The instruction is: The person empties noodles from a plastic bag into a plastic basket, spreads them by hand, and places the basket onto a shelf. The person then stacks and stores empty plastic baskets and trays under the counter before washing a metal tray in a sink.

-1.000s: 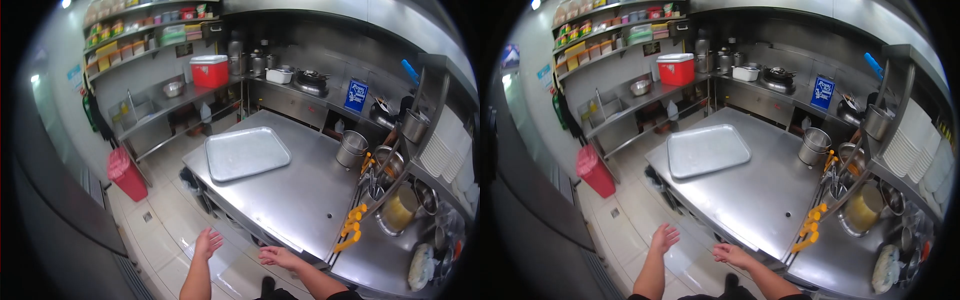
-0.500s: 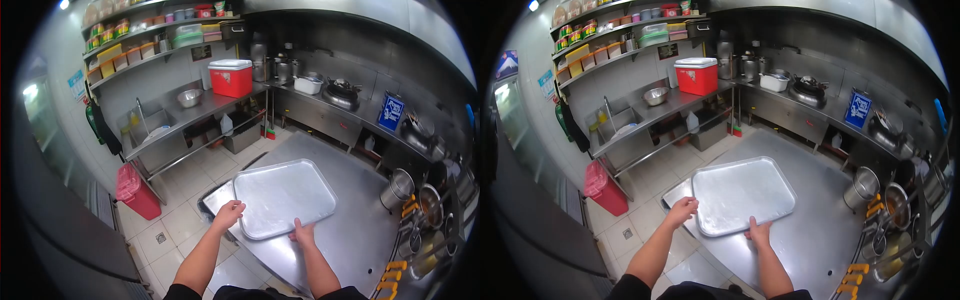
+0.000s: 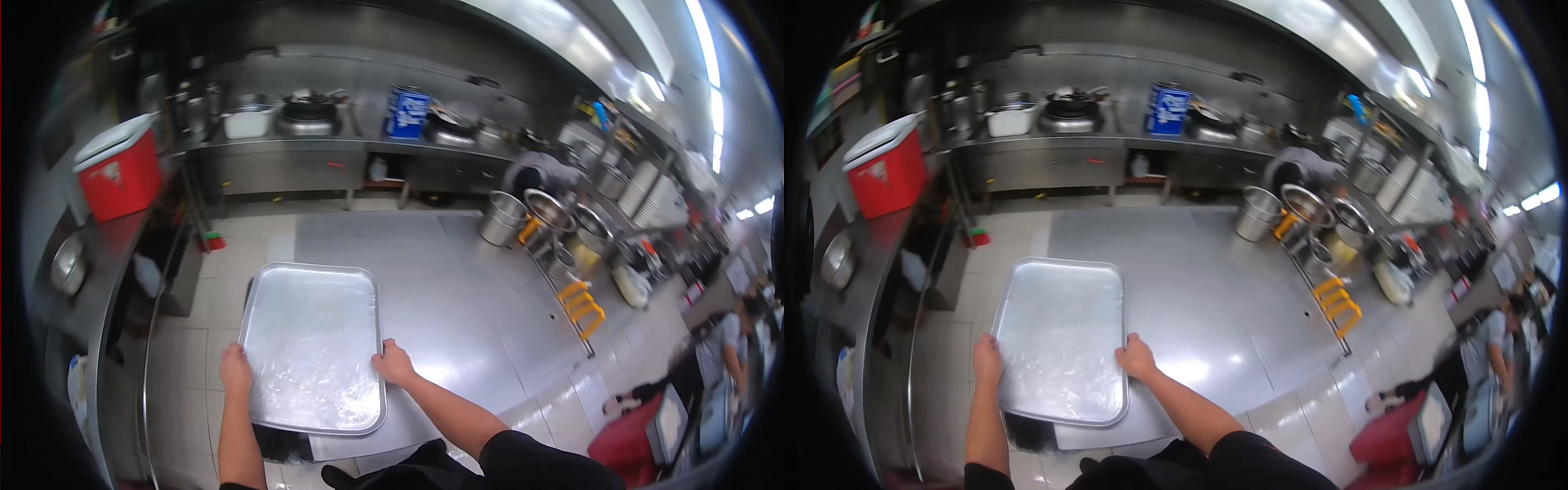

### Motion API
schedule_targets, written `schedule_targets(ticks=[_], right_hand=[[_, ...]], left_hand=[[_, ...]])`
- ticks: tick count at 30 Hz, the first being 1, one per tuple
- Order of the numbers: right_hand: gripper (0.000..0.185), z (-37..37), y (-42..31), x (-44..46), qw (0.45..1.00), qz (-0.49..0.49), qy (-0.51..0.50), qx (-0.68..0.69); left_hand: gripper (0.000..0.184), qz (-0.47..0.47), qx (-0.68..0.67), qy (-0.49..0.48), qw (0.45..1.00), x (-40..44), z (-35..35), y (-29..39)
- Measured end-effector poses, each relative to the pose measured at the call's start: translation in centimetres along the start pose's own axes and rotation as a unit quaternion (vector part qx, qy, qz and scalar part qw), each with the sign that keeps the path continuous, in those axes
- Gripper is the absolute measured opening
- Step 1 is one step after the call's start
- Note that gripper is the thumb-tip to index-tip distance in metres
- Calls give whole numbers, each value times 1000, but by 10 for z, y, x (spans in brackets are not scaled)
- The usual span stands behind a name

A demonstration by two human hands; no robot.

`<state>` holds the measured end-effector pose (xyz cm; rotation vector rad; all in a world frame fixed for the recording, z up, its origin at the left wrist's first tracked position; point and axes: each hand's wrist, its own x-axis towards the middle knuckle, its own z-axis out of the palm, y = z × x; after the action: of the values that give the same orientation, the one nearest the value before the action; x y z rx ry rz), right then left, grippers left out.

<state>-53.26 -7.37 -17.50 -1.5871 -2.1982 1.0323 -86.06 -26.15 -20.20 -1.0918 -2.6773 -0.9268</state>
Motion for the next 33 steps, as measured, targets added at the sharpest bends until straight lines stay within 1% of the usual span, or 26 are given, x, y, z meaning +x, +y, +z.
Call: schedule_targets(ticks=[3, 4, 6, 7, 8, 10, 11, 13, 14, 16, 19, 20, 21, 22, 23, 24, 25, 26, 27, 29, 30, 31, 32, 33], right_hand=[[49, 25, -5, -16, 992, 51, 69, 89], [48, 27, -14, -22, 991, 40, 83, 92], [49, 14, -42, -33, 988, 14, 118, 96], [49, 1, -68, -42, 991, 9, 108, 80], [49, -11, -93, -51, 991, 0, 99, 88], [50, -24, -131, -66, 991, -20, 82, 101], [52, -22, -138, -66, 989, -54, 103, 89], [58, -16, -149, -65, 980, -119, 148, 61], [63, -19, -162, -68, 981, -124, 140, 44], [74, -34, -198, -80, 983, -137, 118, 10], [89, -74, -263, -121, 990, -138, -2, 7], [91, -79, -267, -120, 989, -147, 7, 2], [93, -77, -270, -119, 987, -161, 4, -3], [94, -75, -275, -118, 984, -178, -5, -8], [91, -74, -280, -118, 983, -183, -11, -22], [88, -78, -282, -119, 982, -184, -15, -36], [85, -83, -284, -118, 981, -185, -17, -51], [76, -86, -281, -110, 979, -187, 11, -74], [68, -90, -277, -100, 977, -188, 36, -98], [50, -120, -295, -100, 989, -142, -7, -34], [39, -128, -294, -93, 982, -183, 27, -36], [41, -137, -296, -90, 978, -205, 38, -19], [33, -150, -312, -103, 972, -235, 32, -3], [31, -159, -318, -107, 959, -276, 63, -13]], left_hand=[[12, -141, -157, -28, 977, 0, -17, -2], [11, -135, -176, -37, 974, -2, -6, -20], [11, -120, -219, -53, 967, -11, 39, -61], [12, -173, -286, -94, 938, -18, 57, -76], [14, -225, -350, -133, 900, -24, 74, -86], [10, -285, -441, -213, 824, -36, 95, -92], [14, -294, -509, -247, 770, -34, 93, -82], [23, -306, -629, -317, 640, -35, 83, -61], [29, -303, -662, -335, 598, -31, 86, -57], [41, -299, -721, -364, 508, -24, 91, -53], [51, -293, -768, -455, 343, -6, 67, -22], [57, -295, -762, -444, 368, -2, 82, -25], [58, -278, -755, -448, 390, -1, 87, -23], [60, -287, -752, -434, 405, 0, 83, -15], [62, -288, -757, -425, 404, 0, 78, -10], [64, -289, -767, -420, 390, 3, 72, -3], [66, -261, -785, -418, 376, 7, 65, 3], [68, -251, -791, -405, 384, 13, 58, 5], [68, -252, -796, -404, 374, 20, 40, 12], [69, -231, -811, -360, 399, 42, 20, 16], [68, -214, -825, -349, 390, 57, 9, 19], [65, -214, -830, -329, 397, 72, -15, 27], [64, -171, -840, -293, 424, 88, -33, 29], [62, -121, -849, -256, 447, 105, -53, 34]])
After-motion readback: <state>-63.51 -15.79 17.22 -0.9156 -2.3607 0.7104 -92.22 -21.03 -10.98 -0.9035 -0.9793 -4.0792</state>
